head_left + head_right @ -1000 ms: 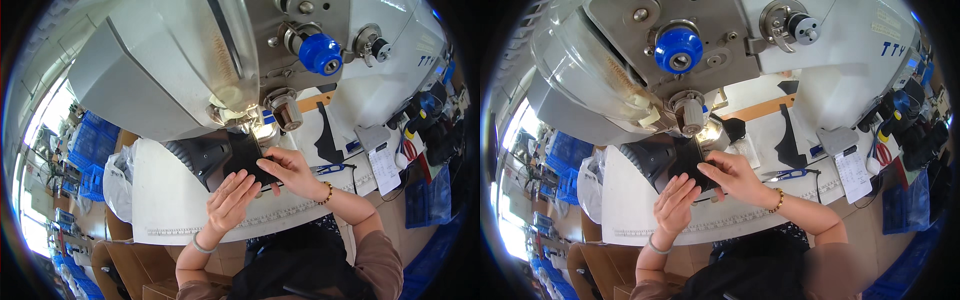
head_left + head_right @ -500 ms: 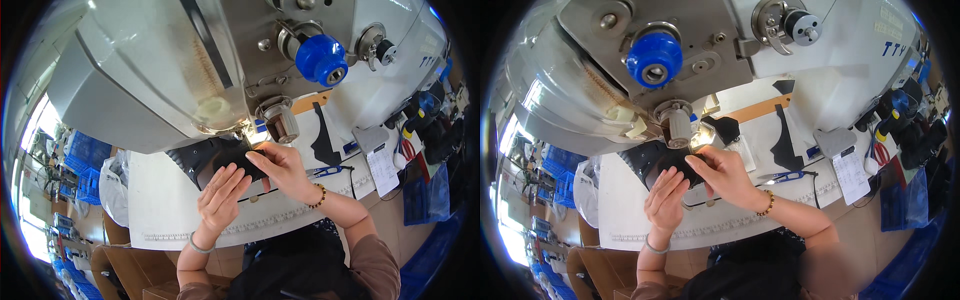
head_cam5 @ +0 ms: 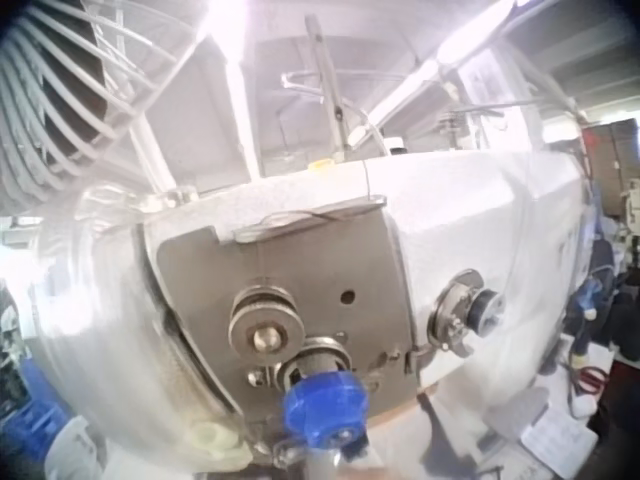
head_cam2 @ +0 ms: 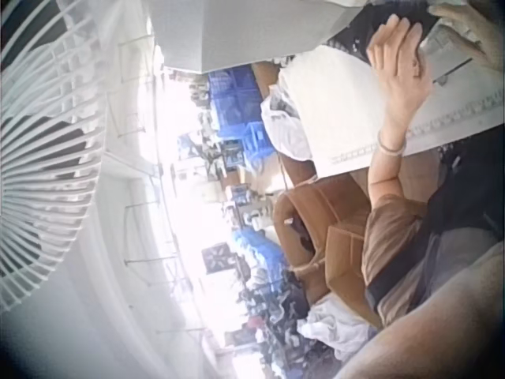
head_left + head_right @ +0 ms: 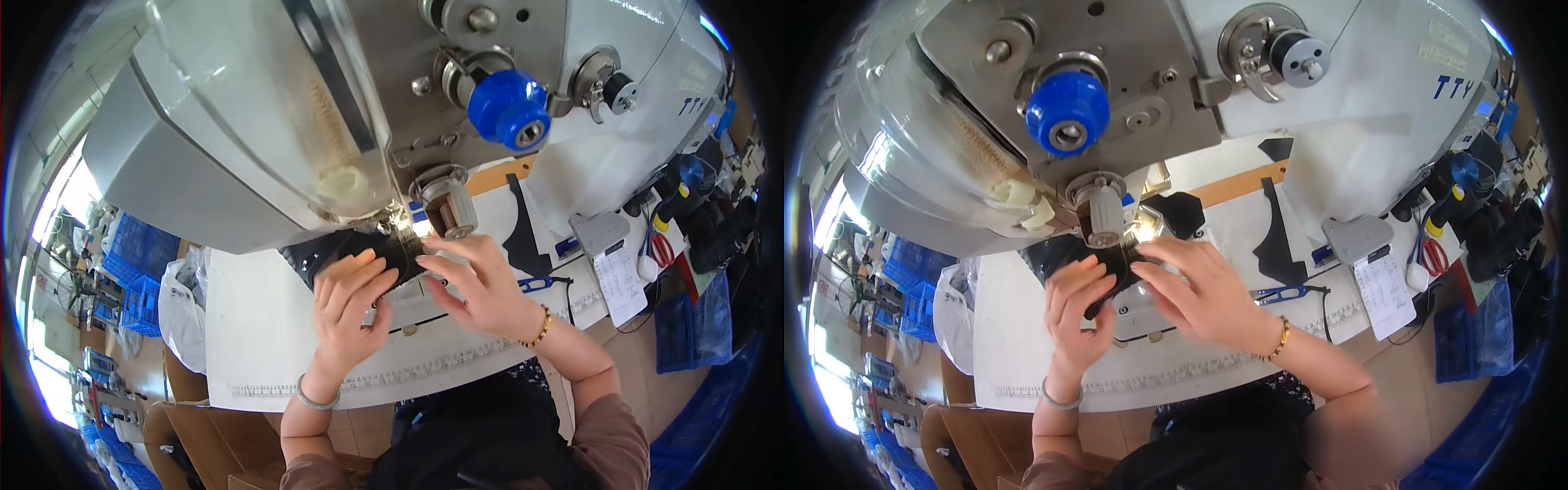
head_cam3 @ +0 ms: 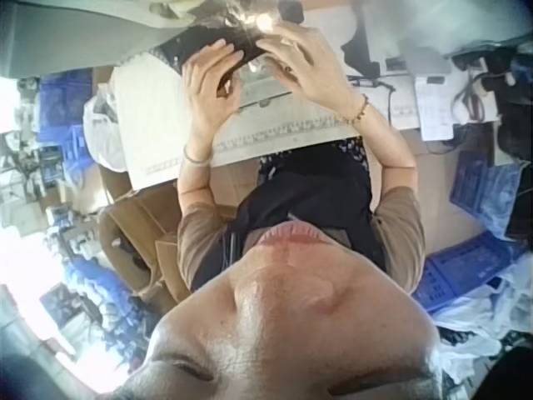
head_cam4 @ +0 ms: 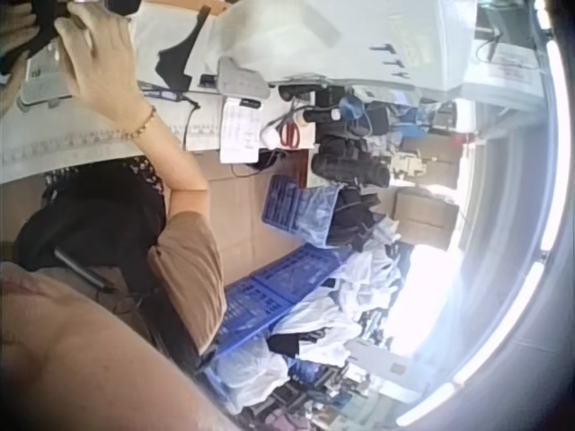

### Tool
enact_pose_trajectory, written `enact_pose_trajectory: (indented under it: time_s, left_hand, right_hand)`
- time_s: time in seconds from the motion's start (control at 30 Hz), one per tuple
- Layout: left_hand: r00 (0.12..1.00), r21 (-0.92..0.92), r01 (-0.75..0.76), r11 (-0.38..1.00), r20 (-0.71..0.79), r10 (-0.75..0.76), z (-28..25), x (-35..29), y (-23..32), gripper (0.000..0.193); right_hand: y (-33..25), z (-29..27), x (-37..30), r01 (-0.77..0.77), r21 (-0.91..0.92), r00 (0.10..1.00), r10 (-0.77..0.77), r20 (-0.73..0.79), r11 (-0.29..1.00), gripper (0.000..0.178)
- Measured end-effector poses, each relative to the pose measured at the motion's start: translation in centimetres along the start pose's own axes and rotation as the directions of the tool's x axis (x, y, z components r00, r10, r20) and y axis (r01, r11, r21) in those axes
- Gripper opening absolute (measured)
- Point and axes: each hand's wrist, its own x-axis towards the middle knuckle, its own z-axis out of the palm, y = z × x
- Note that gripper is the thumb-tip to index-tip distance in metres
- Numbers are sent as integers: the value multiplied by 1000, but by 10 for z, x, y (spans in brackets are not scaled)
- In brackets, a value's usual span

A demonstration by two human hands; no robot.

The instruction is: The person stitches leather and plastic boot parts together using a sewing machine, guiding the materials under the needle and trimming excess threads with snips.

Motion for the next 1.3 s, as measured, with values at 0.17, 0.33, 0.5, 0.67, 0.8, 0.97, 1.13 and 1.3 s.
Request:
enact_pose_trajectory:
  time_s: [0.17, 0.33, 0.5, 0.67, 0.8, 0.97, 1.13, 1.3]
  left_hand:
    - [998, -3, 48, 999, 40, -48, 4, 4, -7, 28]
    - [985, 95, -120, 988, -115, 130, 22, -11, -15, 30]
    - [965, 166, -231, 959, -84, 247, 21, -13, -21, 27]
    - [970, 113, -198, 974, -119, 211, 18, -11, -19, 25]
    - [968, 54, -208, 977, -131, 213, 18, -8, -22, 24]
    - [970, 57, -158, 986, -177, 166, 23, -3, -25, 25]
    - [969, 63, -144, 988, -193, 154, 28, -1, -29, 25]
    - [976, 85, -142, 986, -153, 153, 23, 0, -28, 26]
  right_hand:
    - [20, 8, 9, 277, 21, 955, -278, 101, 961, 28]
    - [25, 13, 11, 288, 41, 956, -290, 45, 957, 27]
    - [28, 6, 15, 207, 155, 968, -225, 110, 966, 29]
    - [27, 9, 16, 210, 185, 970, -228, 79, 960, 27]
    - [23, 13, 15, 178, 173, 979, -191, 64, 969, 26]
    - [26, 16, 18, 97, 199, 992, -111, 60, 975, 26]
    - [27, 13, 25, 110, 143, 991, -119, 63, 984, 28]
    - [30, 10, 20, 87, 209, 994, -100, 52, 974, 24]
